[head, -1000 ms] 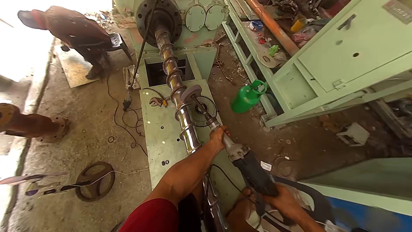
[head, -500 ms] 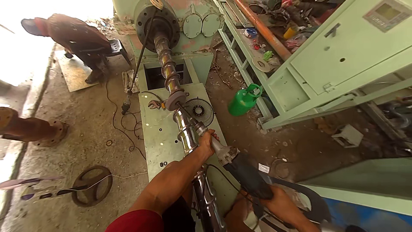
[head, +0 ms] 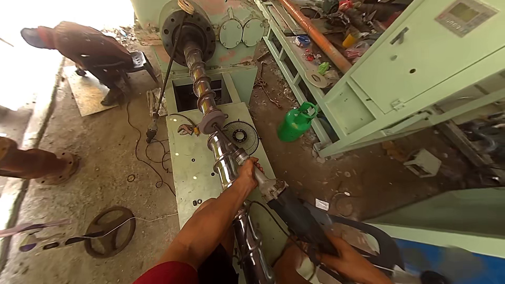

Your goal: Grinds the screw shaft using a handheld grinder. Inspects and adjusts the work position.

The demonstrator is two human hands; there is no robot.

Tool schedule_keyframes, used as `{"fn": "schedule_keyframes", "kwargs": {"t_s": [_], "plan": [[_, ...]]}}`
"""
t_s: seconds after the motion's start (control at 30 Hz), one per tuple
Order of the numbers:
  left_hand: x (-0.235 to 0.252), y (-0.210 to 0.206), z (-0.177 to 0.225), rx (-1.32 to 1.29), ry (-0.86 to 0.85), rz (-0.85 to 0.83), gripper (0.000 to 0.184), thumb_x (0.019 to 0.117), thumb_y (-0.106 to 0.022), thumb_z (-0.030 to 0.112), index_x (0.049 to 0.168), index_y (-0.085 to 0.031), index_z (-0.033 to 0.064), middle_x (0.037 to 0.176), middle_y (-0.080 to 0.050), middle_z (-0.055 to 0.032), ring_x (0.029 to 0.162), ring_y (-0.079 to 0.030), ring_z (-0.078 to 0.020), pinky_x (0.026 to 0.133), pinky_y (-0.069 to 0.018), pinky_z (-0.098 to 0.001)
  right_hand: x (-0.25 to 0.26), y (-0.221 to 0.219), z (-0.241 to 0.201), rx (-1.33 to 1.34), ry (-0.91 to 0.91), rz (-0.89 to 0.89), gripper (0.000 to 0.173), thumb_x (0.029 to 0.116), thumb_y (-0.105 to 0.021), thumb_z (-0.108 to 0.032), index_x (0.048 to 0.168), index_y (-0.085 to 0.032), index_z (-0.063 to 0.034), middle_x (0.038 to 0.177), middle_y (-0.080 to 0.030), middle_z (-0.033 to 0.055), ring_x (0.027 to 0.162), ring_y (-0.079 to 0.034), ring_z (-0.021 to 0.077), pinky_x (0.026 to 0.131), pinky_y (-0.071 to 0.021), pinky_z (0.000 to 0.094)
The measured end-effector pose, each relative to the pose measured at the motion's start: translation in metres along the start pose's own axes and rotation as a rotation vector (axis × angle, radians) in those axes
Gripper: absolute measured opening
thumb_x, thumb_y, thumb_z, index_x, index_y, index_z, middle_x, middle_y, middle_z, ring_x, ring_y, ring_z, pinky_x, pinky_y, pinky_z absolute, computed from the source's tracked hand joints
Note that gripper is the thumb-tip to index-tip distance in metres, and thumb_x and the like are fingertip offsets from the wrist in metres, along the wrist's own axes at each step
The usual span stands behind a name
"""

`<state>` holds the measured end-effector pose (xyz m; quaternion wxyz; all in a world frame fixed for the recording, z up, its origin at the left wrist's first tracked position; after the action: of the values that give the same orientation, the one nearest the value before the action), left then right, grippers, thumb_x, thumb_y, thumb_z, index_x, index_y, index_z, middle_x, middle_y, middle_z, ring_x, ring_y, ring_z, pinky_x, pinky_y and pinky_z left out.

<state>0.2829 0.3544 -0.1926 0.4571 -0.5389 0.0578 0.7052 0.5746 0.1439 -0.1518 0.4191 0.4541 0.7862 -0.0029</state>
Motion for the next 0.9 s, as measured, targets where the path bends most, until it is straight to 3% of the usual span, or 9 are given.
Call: {"fn": "schedule_keyframes", "kwargs": {"t_s": [0.07, 0.2, 0.5, 0.63, 0.8, 0.9], "plan": [[0.004, -0.005, -0.003, 0.003, 0.009, 0.003, 0.01, 0.0945, -0.06, 0.011, 0.097, -0.051, 0.0084, 0.067, -0.052, -0.0056, 0.051, -0.055, -0.018, 0.049, -0.0534, -0.0344, -0.004, -0.001, 0.006, 0.079, 0.002, 0.013, 0.049, 0.0855, -0.079, -0.038, 0.125, -0.064, -0.0117, 0.089, -0.073, 0.0052, 0.071, -0.07, 0.0178, 0.069, -0.0616, 0.0412], [0.016, -0.021, -0.011, 0.012, 0.005, -0.005, 0.012, 0.0935, -0.061, 0.009, 0.101, -0.051, 0.0074, 0.068, -0.053, -0.0063, 0.052, -0.055, -0.0181, 0.049, -0.0537, -0.0336, -0.005, -0.002, 0.01, 0.046, 0.021, 0.192, 0.05, 0.0841, -0.081, -0.044, 0.118, -0.068, -0.0098, 0.086, -0.072, 0.0043, 0.067, -0.069, 0.0148, 0.067, -0.0606, 0.0388], [0.035, -0.034, -0.019, 0.036, -0.002, 0.012, 0.014, 0.0943, -0.064, 0.01, 0.102, -0.054, 0.0048, 0.069, -0.055, -0.0081, 0.052, -0.057, -0.0186, 0.049, -0.0534, -0.033, 0.007, -0.001, 0.023, 0.076, -0.146, 0.224, 0.033, 0.0774, -0.085, -0.029, 0.099, -0.071, -0.0093, 0.07, -0.067, 0.0056, 0.052, -0.062, 0.017, 0.053, -0.0563, 0.039], [0.021, -0.024, -0.016, 0.023, -0.018, 0.004, 0.013, 0.0945, -0.063, 0.01, 0.101, -0.053, 0.0048, 0.068, -0.055, -0.0075, 0.053, -0.057, -0.0187, 0.05, -0.0542, -0.0335, 0.004, -0.002, 0.02, 0.0, -0.142, 0.208, 0.031, 0.0766, -0.083, -0.028, 0.098, -0.072, -0.0088, 0.073, -0.069, 0.0052, 0.056, -0.063, 0.0166, 0.058, -0.0566, 0.0411], [0.007, -0.011, -0.01, -0.034, -0.027, 0.008, 0.012, 0.0942, -0.062, 0.007, 0.1, -0.052, 0.0058, 0.067, -0.054, -0.0067, 0.052, -0.057, -0.0183, 0.05, -0.0548, -0.0342, -0.001, 0.001, 0.008, -0.117, -0.123, 0.203, 0.03, 0.0786, -0.081, -0.026, 0.1, -0.073, -0.0074, 0.083, -0.073, 0.0078, 0.075, -0.071, 0.0205, 0.074, -0.0582, 0.0489], [0.001, -0.004, -0.006, -0.056, -0.026, 0.002, 0.01, 0.0943, -0.061, 0.007, 0.098, -0.051, 0.0069, 0.066, -0.054, -0.0061, 0.052, -0.057, -0.0181, 0.05, -0.0548, -0.0347, -0.002, 0.0, 0.006, -0.173, -0.133, 0.202, 0.031, 0.0782, -0.08, -0.027, 0.101, -0.073, -0.0079, 0.085, -0.073, 0.0089, 0.08, -0.071, 0.023, 0.078, -0.057, 0.0526]]}}
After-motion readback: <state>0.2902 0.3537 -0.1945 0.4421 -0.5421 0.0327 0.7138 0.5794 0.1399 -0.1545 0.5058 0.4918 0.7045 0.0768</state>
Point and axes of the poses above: each hand's wrist, its own x-axis towards the middle knuckle, its own y-axis out of the back of the hand, z = x × y, the point moved 5 cm from there along x, towards the middle knuckle
